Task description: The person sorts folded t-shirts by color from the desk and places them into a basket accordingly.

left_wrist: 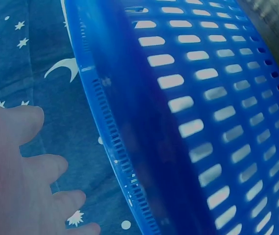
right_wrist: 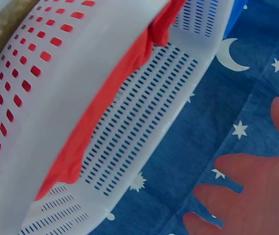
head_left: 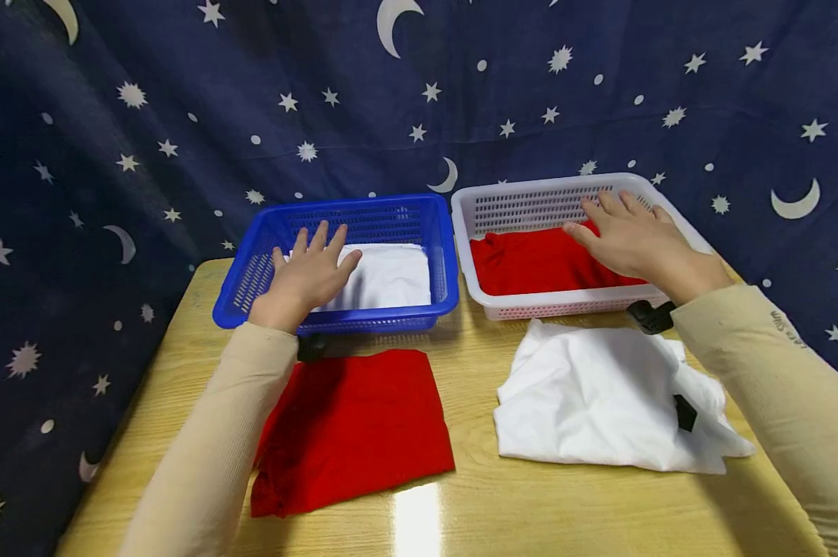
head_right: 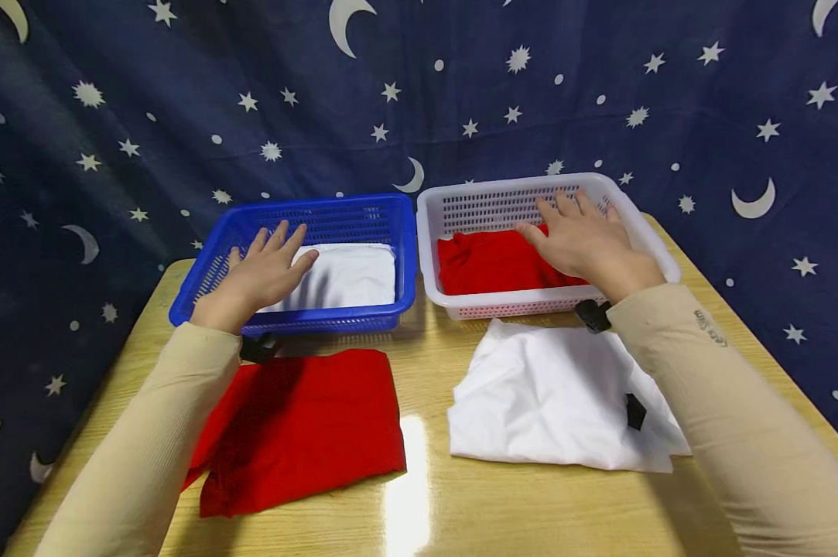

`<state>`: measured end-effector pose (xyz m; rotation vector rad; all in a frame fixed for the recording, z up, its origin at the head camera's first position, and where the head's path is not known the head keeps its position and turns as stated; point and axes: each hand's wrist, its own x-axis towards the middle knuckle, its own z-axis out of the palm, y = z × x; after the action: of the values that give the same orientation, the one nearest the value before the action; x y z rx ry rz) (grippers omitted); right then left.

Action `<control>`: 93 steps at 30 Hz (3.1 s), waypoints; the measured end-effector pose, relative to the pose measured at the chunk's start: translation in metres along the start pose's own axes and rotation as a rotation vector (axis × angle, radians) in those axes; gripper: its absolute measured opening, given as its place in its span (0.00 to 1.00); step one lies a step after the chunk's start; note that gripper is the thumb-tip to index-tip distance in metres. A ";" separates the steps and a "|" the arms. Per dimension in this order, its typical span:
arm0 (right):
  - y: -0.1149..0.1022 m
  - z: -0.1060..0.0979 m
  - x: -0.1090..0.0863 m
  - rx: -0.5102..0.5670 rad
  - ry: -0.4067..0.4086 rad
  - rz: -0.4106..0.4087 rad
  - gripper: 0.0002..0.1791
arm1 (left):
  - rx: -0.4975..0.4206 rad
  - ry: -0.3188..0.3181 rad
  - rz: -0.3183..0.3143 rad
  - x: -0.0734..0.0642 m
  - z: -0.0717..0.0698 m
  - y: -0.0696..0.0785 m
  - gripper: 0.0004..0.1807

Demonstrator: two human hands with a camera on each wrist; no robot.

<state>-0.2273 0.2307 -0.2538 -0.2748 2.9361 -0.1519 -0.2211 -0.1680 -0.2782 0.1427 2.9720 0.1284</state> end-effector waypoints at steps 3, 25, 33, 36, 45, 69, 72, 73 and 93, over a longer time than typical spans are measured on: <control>0.000 0.001 0.000 0.004 0.003 0.003 0.46 | -0.001 0.004 0.000 0.000 0.001 0.000 0.36; -0.036 0.024 -0.018 0.263 0.494 -0.104 0.23 | -0.334 0.250 -0.083 -0.064 -0.013 -0.018 0.29; -0.053 0.040 -0.026 0.501 0.556 -0.164 0.19 | -0.469 0.272 -0.100 -0.092 -0.003 -0.035 0.28; -0.057 0.047 -0.028 0.592 0.559 -0.173 0.19 | -0.518 0.247 -0.131 -0.100 0.000 -0.041 0.28; -0.072 0.066 -0.036 0.789 0.507 -0.201 0.16 | -0.573 0.190 -0.154 -0.113 0.002 -0.060 0.31; -0.124 0.102 -0.032 0.638 -0.030 -0.485 0.24 | -0.609 -0.298 -0.269 -0.099 0.032 -0.127 0.41; -0.128 0.105 -0.033 0.594 -0.061 -0.540 0.26 | -0.583 -0.337 -0.299 -0.096 0.039 -0.130 0.44; -0.129 0.106 -0.034 0.577 -0.063 -0.560 0.26 | -0.581 -0.345 -0.307 -0.095 0.041 -0.130 0.45; -0.162 0.145 -0.039 0.563 -0.435 -0.612 0.32 | -0.553 -0.431 -0.184 -0.076 0.056 -0.104 0.49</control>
<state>-0.1326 0.0676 -0.3697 -0.9536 2.1804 -0.8559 -0.1460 -0.2750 -0.3313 -0.1534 2.4005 0.7742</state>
